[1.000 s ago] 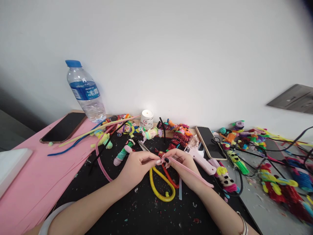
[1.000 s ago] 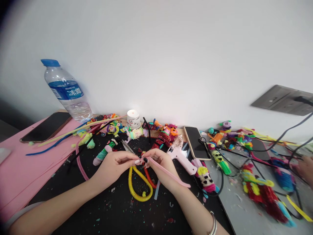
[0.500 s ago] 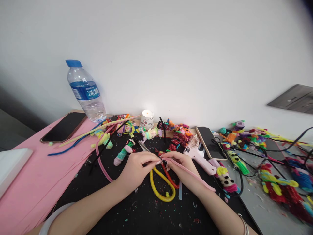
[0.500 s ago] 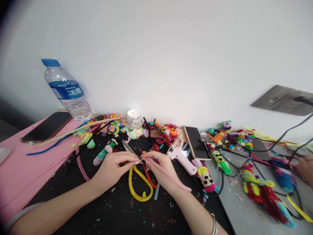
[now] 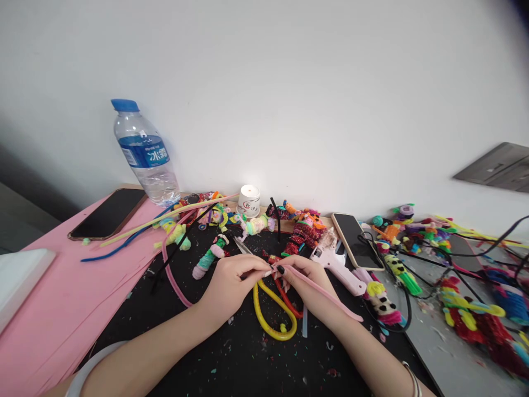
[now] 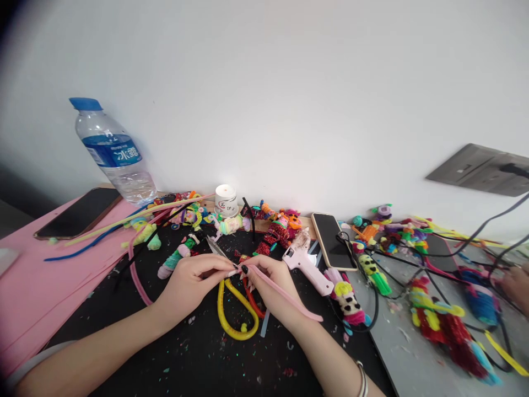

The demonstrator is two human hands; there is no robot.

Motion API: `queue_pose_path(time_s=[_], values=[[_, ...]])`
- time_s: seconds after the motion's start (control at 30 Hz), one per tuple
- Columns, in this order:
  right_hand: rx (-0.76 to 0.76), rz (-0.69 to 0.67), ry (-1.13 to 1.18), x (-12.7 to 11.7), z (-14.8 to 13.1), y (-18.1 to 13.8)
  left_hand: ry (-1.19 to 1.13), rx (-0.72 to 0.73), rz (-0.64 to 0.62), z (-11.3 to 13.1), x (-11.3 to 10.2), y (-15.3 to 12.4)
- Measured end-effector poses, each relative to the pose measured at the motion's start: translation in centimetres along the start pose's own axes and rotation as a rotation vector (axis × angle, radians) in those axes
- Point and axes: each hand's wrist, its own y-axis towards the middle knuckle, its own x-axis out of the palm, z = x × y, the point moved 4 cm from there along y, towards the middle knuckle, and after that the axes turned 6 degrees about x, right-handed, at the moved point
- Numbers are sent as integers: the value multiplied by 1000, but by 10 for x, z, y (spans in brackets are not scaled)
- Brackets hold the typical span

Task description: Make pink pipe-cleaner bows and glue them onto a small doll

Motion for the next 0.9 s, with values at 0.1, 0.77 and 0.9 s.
queue_pose_path(time_s=[0.1,0.77,0.9], values=[[-29,22,51,-2,1,2,-80,-105,-7,-3,2,0],[-118,15,206,-2,4,2,-34,-86,-196,3,7,1],[-143,7,182,-3,4,3,-43,-90,-197,3,6,1]])
